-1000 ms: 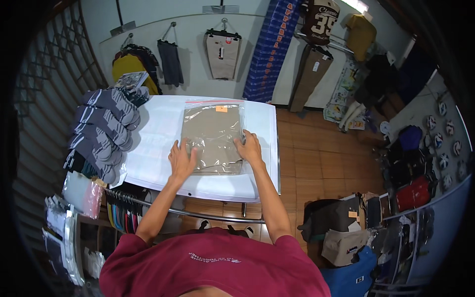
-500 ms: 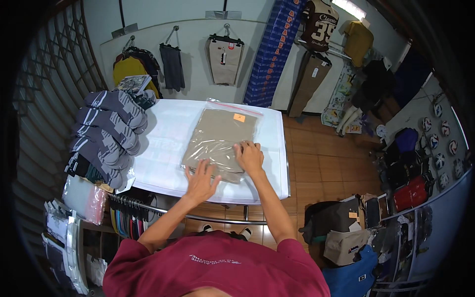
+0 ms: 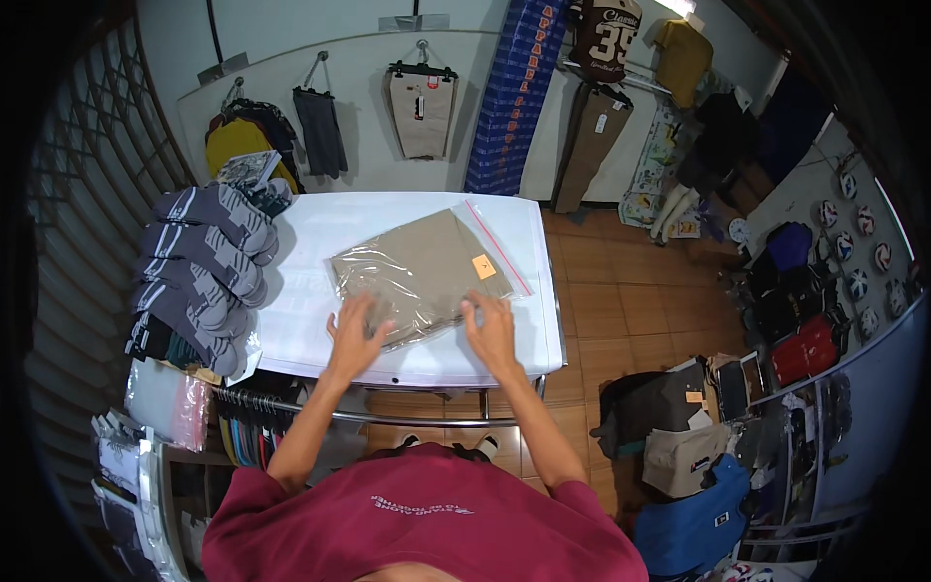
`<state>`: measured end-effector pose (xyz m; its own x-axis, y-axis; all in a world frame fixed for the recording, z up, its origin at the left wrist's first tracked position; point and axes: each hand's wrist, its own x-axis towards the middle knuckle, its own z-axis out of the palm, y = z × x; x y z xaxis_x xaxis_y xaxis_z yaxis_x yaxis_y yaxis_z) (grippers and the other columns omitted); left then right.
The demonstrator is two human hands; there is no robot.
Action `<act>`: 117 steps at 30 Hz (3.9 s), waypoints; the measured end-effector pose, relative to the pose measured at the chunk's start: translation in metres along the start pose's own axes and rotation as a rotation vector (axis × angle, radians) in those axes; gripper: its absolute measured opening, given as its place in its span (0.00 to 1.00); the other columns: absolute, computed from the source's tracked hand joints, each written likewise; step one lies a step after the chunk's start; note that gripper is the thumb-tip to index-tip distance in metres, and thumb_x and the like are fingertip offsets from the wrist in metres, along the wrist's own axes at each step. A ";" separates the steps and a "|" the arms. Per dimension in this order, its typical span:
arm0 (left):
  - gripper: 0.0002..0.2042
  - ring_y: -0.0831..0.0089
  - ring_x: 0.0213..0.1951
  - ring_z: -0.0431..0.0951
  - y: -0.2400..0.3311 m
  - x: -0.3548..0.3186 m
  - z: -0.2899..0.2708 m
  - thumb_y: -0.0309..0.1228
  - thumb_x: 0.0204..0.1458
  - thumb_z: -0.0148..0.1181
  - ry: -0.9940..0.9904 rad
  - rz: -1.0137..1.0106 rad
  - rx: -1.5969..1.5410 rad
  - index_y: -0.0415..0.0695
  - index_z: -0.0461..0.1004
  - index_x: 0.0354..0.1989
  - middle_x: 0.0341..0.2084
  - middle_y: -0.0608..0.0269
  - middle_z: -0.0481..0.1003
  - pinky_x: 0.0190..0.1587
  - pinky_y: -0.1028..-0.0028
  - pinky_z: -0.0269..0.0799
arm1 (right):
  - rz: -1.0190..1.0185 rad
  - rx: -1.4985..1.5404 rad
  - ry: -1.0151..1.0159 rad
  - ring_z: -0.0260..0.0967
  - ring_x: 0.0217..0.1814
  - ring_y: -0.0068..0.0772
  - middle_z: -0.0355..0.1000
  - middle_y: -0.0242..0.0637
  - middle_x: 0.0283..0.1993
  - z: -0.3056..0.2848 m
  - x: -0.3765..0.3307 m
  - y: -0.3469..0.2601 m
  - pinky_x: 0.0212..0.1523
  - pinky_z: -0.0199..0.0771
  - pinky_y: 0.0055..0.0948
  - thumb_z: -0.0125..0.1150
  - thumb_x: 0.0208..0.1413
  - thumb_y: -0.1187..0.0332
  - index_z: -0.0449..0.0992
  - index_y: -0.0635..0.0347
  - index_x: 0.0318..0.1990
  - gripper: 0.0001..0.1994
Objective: The person is seen unpacking pants from plastic bags, folding them, and clipping them onto hangers to be placed on a display rack.
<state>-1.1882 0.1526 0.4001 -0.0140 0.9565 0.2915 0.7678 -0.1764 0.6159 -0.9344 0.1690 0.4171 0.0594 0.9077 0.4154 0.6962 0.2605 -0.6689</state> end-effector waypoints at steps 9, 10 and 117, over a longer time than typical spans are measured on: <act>0.10 0.64 0.61 0.62 0.008 -0.013 -0.007 0.29 0.52 0.60 -0.109 0.163 0.039 0.57 0.79 0.41 0.54 0.66 0.68 0.61 0.39 0.37 | -0.101 -0.236 -0.151 0.68 0.52 0.45 0.75 0.40 0.50 0.016 0.035 0.030 0.51 0.58 0.49 0.58 0.54 0.63 0.79 0.58 0.43 0.13; 0.09 0.64 0.60 0.62 0.000 -0.008 -0.006 0.29 0.51 0.60 -0.090 0.158 0.054 0.56 0.80 0.40 0.53 0.66 0.69 0.61 0.39 0.37 | -0.151 -0.315 -0.090 0.68 0.52 0.44 0.75 0.38 0.50 0.022 0.026 0.034 0.50 0.58 0.50 0.59 0.53 0.62 0.79 0.58 0.43 0.13; 0.08 0.68 0.23 0.68 0.009 0.024 0.038 0.28 0.54 0.60 -0.105 0.226 -0.424 0.33 0.75 0.30 0.24 0.56 0.70 0.29 0.71 0.65 | 0.479 0.184 0.254 0.75 0.29 0.45 0.77 0.45 0.28 0.026 -0.019 0.002 0.36 0.72 0.37 0.59 0.46 0.76 0.59 0.64 0.58 0.29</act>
<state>-1.1571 0.1832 0.3851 0.2048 0.8976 0.3904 0.4150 -0.4409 0.7959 -0.9529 0.1613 0.3917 0.5238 0.8368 0.1592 0.4146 -0.0872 -0.9058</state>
